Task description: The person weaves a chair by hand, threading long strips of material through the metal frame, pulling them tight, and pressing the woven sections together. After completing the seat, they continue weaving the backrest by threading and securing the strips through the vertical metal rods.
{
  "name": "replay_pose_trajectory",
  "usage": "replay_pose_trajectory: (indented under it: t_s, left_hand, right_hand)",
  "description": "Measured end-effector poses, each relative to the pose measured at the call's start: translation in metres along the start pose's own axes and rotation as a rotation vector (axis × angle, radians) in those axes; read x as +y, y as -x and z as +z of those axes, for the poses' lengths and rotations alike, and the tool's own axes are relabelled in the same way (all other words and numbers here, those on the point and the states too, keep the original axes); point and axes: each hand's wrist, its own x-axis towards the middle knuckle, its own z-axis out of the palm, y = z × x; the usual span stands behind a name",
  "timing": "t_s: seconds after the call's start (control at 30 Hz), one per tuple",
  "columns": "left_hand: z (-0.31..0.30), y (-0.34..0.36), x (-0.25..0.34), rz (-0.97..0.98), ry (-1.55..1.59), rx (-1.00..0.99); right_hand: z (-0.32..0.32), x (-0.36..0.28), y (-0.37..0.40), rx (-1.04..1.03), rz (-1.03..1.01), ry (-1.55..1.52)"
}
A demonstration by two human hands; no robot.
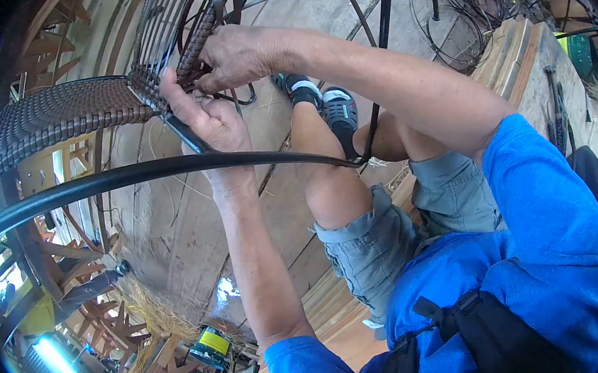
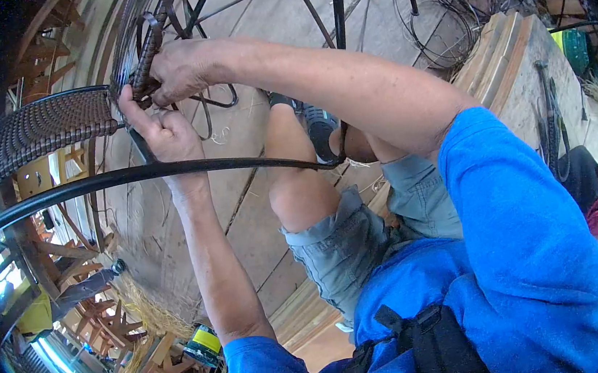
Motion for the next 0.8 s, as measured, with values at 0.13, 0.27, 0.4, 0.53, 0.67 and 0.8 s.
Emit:
replay_pose_trajectory:
  t_s: [0.13, 0.27, 0.4, 0.53, 0.67, 0.8]
  left_hand:
    - [0.002, 0.001, -0.003, 0.008, 0.02, 0.009]
    - [0.002, 0.002, -0.008, 0.033, -0.033, 0.026]
    - [0.003, -0.004, -0.014, 0.246, -0.213, 0.149]
    - [0.0, -0.004, -0.007, 0.157, -0.158, 0.114]
    - [0.007, -0.002, -0.018, 0.122, -0.01, 0.117]
    - [-0.011, 0.019, -0.007, -0.104, 0.055, -0.092]
  right_hand:
    - [0.017, 0.004, 0.012, 0.228, -0.199, 0.118]
    - [0.039, 0.006, 0.018, 0.561, -0.334, 0.04]
    - [0.04, -0.006, 0.024, 0.529, -0.096, 0.102]
    - [0.044, -0.019, 0.048, 0.604, 0.064, 0.123]
    - [0.036, -0.037, 0.071, 0.619, -0.157, 0.207]
    - [0.006, -0.053, 0.079, 0.216, -0.183, 0.338]
